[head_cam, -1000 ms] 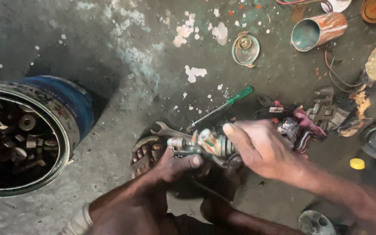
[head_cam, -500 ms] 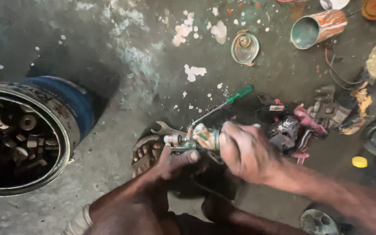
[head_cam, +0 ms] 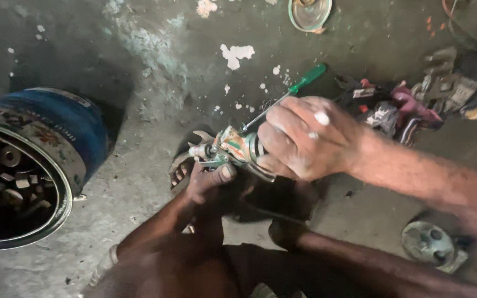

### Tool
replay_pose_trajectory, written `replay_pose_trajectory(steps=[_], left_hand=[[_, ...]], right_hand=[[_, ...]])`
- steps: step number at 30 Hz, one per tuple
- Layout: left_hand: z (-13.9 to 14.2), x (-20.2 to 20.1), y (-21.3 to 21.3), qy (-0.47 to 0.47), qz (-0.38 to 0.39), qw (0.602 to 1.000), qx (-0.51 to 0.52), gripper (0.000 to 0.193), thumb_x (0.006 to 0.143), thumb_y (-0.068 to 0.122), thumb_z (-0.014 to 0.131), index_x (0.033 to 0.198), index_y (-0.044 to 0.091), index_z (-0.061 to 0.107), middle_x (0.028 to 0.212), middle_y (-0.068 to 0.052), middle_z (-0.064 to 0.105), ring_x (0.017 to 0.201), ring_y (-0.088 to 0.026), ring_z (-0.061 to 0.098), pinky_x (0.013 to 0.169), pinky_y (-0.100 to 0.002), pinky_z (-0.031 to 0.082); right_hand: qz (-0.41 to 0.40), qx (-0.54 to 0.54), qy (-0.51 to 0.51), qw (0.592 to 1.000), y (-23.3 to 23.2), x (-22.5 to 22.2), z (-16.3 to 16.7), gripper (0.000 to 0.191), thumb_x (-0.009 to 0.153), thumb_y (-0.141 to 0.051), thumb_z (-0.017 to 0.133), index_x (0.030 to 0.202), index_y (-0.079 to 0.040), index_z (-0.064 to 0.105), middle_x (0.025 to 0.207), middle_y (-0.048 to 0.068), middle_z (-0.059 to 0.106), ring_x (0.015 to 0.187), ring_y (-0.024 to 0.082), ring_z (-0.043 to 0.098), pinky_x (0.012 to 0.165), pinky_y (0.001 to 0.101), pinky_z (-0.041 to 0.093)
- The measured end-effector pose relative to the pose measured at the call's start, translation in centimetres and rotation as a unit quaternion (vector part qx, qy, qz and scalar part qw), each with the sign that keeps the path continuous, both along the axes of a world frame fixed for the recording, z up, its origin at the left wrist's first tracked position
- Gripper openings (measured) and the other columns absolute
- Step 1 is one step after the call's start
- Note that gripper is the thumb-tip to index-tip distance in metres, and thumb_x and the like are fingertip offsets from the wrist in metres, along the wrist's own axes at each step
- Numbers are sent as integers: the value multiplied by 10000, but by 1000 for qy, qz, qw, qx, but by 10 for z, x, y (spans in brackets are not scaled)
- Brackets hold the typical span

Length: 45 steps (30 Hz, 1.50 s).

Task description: The person sits on the floor disassembling a paint spray gun, using a wrench to loosen fittings and unscrewing the paint cup by hand. They wipe the gun body and cup with a pink cloth, reattach the cup, and finally wipe the assembly with a rag.

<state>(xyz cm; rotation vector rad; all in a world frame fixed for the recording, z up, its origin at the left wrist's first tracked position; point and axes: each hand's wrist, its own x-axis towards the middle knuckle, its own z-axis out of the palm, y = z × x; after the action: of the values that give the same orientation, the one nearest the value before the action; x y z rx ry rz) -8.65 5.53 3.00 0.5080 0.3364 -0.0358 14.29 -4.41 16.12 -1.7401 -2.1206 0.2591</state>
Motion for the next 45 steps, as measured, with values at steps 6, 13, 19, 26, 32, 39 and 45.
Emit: replay_pose_trajectory(steps=[6, 13, 19, 26, 32, 39, 45], left_hand=[[0, -15, -6, 83, -17, 995, 52, 680, 863, 487, 842, 1232, -39, 619, 919, -126, 715, 772, -224, 691, 644, -348, 562], [5, -3, 16, -12, 23, 999, -46, 850, 844, 547, 811, 1409, -2, 491, 1203, -141, 694, 983, -264, 691, 765, -360, 568], [15, -7, 16, 35, 45, 986, -158, 867, 819, 522, 833, 1447, 60, 454, 1117, -198, 708, 846, -316, 702, 689, -420, 582], [11, 6, 16, -52, 90, 981, -165, 812, 820, 500, 860, 1365, -25, 564, 1020, -134, 694, 723, -255, 648, 605, -441, 557], [5, 2, 22, -83, 35, 966, -243, 741, 859, 471, 798, 1354, -31, 570, 747, -71, 617, 761, -328, 667, 622, -436, 515], [-7, 16, 19, -134, 35, 943, -304, 588, 890, 390, 758, 1327, 32, 596, 774, -141, 609, 714, -354, 658, 559, -477, 534], [-8, 14, 16, -129, 33, 944, -301, 595, 939, 447, 761, 1368, 65, 605, 777, -123, 602, 650, -266, 623, 556, -452, 521]], right_hand=[[-443, -444, 443, 640, -1, -48, -13, 371, 1055, -385, 459, 793, -154, 582, 668, 81, 619, 559, 246, 680, 453, 340, 557], [-255, -173, 119, 944, 8, -36, -72, 317, 988, -345, 582, 961, -34, 635, 890, 144, 646, 829, 360, 670, 663, 450, 539], [-158, -167, -123, 965, -5, -95, -101, 454, 881, -280, 530, 1262, -44, 604, 1098, 106, 644, 988, 290, 651, 697, 397, 526], [-250, -394, 54, 883, -4, -93, -117, 337, 835, -269, 605, 1137, -123, 634, 993, 91, 693, 937, 314, 688, 771, 473, 526], [-309, -195, 231, 902, -46, -55, -88, 225, 786, -129, 605, 1006, -112, 654, 998, 135, 680, 839, 296, 696, 721, 444, 589], [-221, -7, 82, 972, -56, -19, -34, 467, 928, -234, 704, 1310, 16, 604, 984, 177, 660, 797, 367, 678, 705, 449, 570], [-250, -35, 190, 949, -31, -41, -21, 436, 911, -208, 734, 1304, -29, 673, 839, 152, 681, 668, 321, 661, 600, 426, 538]])
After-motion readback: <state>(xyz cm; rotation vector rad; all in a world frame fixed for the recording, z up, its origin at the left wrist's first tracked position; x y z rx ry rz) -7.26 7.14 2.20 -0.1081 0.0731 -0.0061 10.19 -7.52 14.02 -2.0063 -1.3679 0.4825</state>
